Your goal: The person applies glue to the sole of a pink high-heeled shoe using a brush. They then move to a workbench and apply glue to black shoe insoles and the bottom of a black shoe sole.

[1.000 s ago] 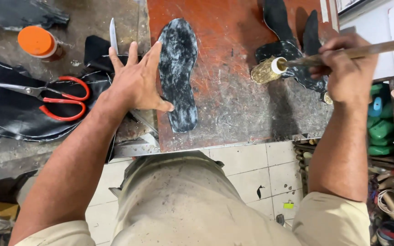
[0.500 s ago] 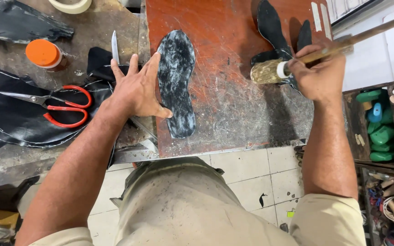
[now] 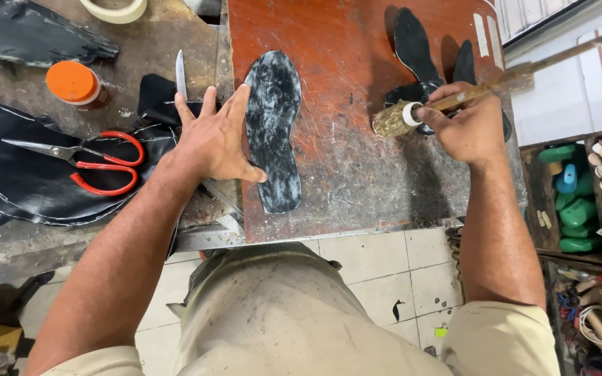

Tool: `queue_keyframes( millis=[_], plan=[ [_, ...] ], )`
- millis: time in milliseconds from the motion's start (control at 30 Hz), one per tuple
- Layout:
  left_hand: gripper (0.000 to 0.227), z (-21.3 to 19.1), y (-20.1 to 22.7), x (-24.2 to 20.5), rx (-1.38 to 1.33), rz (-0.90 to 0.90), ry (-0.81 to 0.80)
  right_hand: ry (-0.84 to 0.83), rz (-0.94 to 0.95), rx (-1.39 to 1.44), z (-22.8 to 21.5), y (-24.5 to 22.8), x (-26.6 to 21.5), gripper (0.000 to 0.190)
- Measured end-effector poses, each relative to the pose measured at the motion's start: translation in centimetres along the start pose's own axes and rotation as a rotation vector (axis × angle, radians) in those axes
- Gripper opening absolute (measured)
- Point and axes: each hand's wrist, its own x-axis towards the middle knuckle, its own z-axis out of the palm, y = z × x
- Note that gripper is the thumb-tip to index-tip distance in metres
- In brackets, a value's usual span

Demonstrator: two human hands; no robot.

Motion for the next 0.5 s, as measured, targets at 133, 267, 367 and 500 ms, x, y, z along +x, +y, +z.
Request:
queue_keyframes(
  millis=[133,267,367,500],
  plan=[
    [0.153,-0.2,0.1,-0.1,0.001,0.001,-0.006,0.003,-0.015,-0.013,0.0,0.6,0.4,0.016],
    [0.153,0.0,-0.1,0.1,0.012,-0.002,-0.006,0.057,-0.079,0.088,-0.1,2.3,1.0,0.019],
    [0.154,0.2,-0.2,0.3,0.023,-0.003,-0.003,0.093,-0.117,0.209,-0.5,3.1,1.3,0.020],
    [0.154,-0.2,0.0,0.1,0.016,-0.015,-0.016,0.121,-0.190,0.200,-1.8,4.7,2.1,0.023]
  ],
)
